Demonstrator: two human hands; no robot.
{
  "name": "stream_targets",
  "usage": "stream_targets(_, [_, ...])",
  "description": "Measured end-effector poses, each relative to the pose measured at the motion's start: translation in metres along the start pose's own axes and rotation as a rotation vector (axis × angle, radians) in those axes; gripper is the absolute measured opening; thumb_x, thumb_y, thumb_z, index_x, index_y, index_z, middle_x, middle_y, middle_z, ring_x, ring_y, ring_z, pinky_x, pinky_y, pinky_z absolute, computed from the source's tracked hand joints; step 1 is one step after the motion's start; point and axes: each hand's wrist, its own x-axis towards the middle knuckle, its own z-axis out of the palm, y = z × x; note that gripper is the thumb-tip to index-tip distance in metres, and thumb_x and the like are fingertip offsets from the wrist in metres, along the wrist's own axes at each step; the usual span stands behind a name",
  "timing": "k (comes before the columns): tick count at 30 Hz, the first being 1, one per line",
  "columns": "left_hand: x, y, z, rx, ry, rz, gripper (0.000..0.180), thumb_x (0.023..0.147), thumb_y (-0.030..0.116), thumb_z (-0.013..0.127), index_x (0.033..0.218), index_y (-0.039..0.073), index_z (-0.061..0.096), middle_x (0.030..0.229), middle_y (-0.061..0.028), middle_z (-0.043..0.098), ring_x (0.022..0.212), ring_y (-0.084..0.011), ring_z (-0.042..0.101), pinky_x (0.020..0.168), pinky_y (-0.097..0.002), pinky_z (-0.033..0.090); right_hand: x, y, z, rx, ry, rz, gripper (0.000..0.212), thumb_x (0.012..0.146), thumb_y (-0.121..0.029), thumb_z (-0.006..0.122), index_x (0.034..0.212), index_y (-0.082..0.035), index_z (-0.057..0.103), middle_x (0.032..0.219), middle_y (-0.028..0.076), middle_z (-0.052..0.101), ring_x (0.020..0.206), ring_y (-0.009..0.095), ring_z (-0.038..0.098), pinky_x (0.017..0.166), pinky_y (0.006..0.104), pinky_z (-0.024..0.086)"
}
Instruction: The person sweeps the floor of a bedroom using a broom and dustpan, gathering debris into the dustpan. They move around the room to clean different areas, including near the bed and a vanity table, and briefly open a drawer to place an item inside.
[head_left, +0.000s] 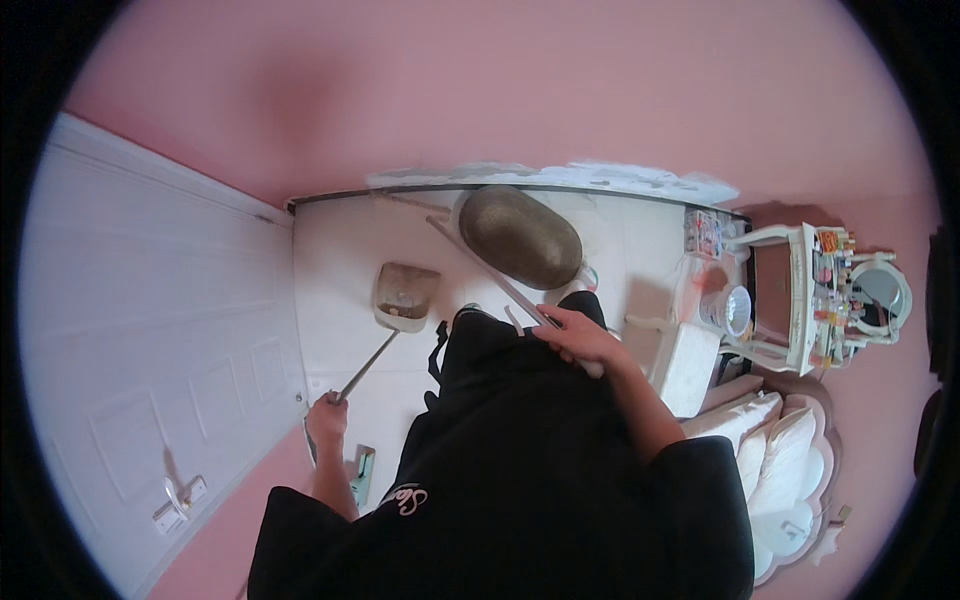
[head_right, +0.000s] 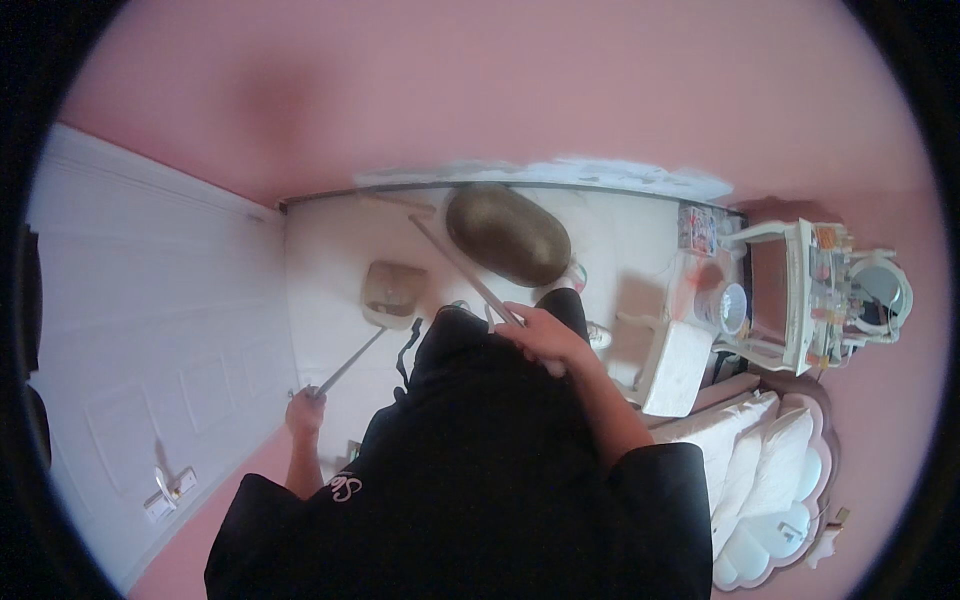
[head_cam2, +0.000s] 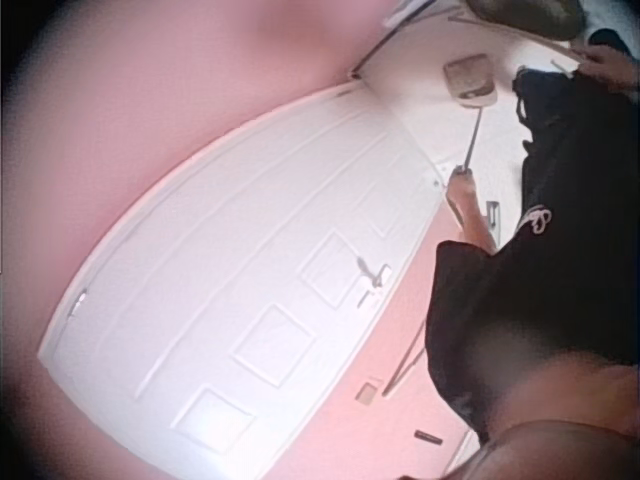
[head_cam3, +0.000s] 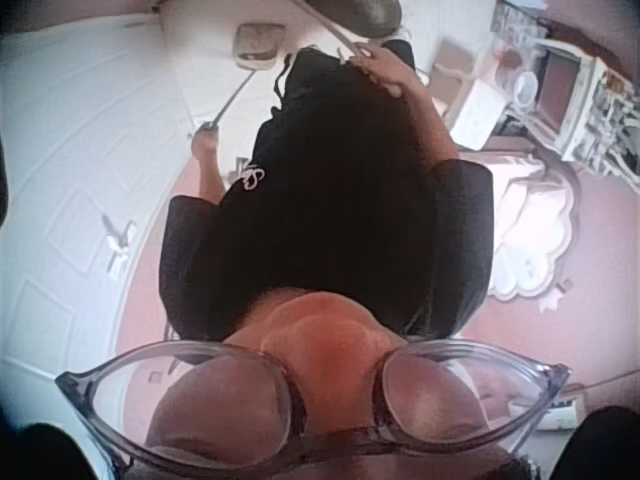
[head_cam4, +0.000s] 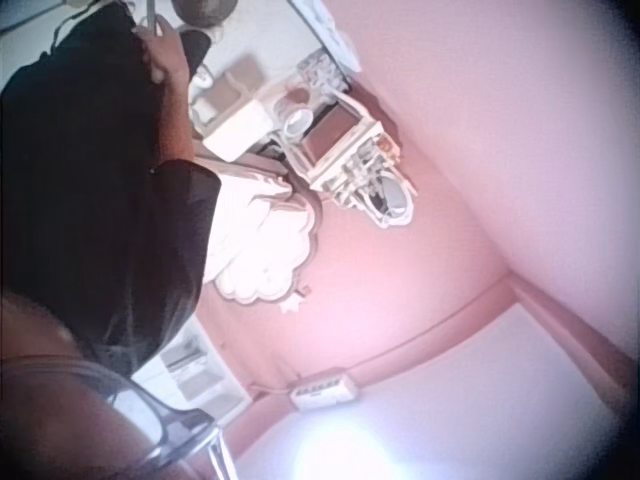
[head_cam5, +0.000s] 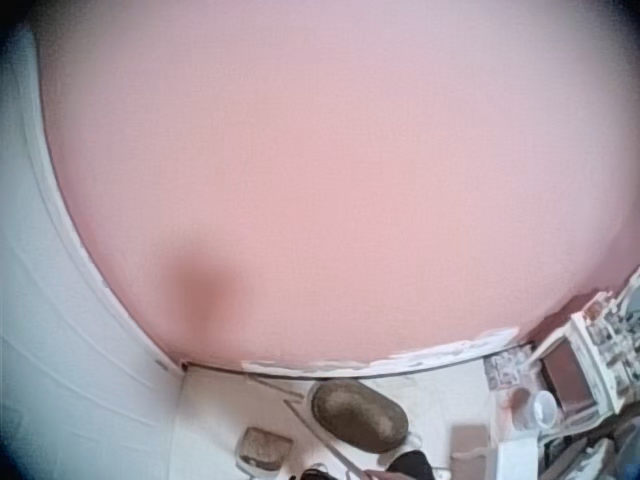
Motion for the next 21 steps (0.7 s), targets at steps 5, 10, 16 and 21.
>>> stream_targets(5, [-0.002,-0.004,0.01,0.019,0.09,0.007,0.027,0.08,0.033,0.064,0.093,0.011,0.07,0.088,-0.0148,0.07,0.086,-0.0353,0.067,0.075,-0.0461,0.052,0.016,-0.015,-0.008,-0.131,-0.067,-0.027,0.049,0.092,-0.034,0.061,0.133,-0.011,0.051,0.069,0.002,0.052,0.053,0.01,0.049,0.048,0.0251,0.043])
stream_targets(10, [-0.018,0.048,0.011,0.052,0.068,0.083,0.026,0.081,0.032,0.066,0.095,0.011,0.069,0.089,-0.0135,0.07,0.086,-0.0349,0.067,0.075,-0.0462,0.052,0.007,-0.01,-0.019,-0.161,-0.106,0.074,0.057,0.09,-0.032,0.064,0.139,-0.01,0.043,0.074,0.004,0.053,0.054,0.012,0.051,0.047,0.026,0.044])
stream_targets(16, [-0.022,0.042,0.036,-0.033,0.021,0.038,0.03,0.08,0.033,0.065,0.098,0.008,0.068,0.093,-0.0183,0.069,0.088,-0.0392,0.065,0.079,-0.0479,0.051,-0.014,0.019,-0.047,-0.191,-0.093,0.167,0.055,0.089,-0.03,0.064,0.133,-0.005,0.043,0.076,0.007,0.057,0.057,0.013,0.056,0.046,0.0279,0.045])
stream_targets(21, [-0.066,0.048,0.039,-0.038,0.035,0.009,0.032,0.082,0.035,0.064,0.099,0.009,0.068,0.088,-0.0179,0.07,0.088,-0.0378,0.066,0.08,-0.0483,0.051,-0.007,0.107,-0.112,-0.441,0.138,0.112,0.041,0.092,-0.033,0.06,0.115,-0.001,0.05,0.079,0.012,0.063,0.059,0.019,0.062,0.047,0.0315,0.046])
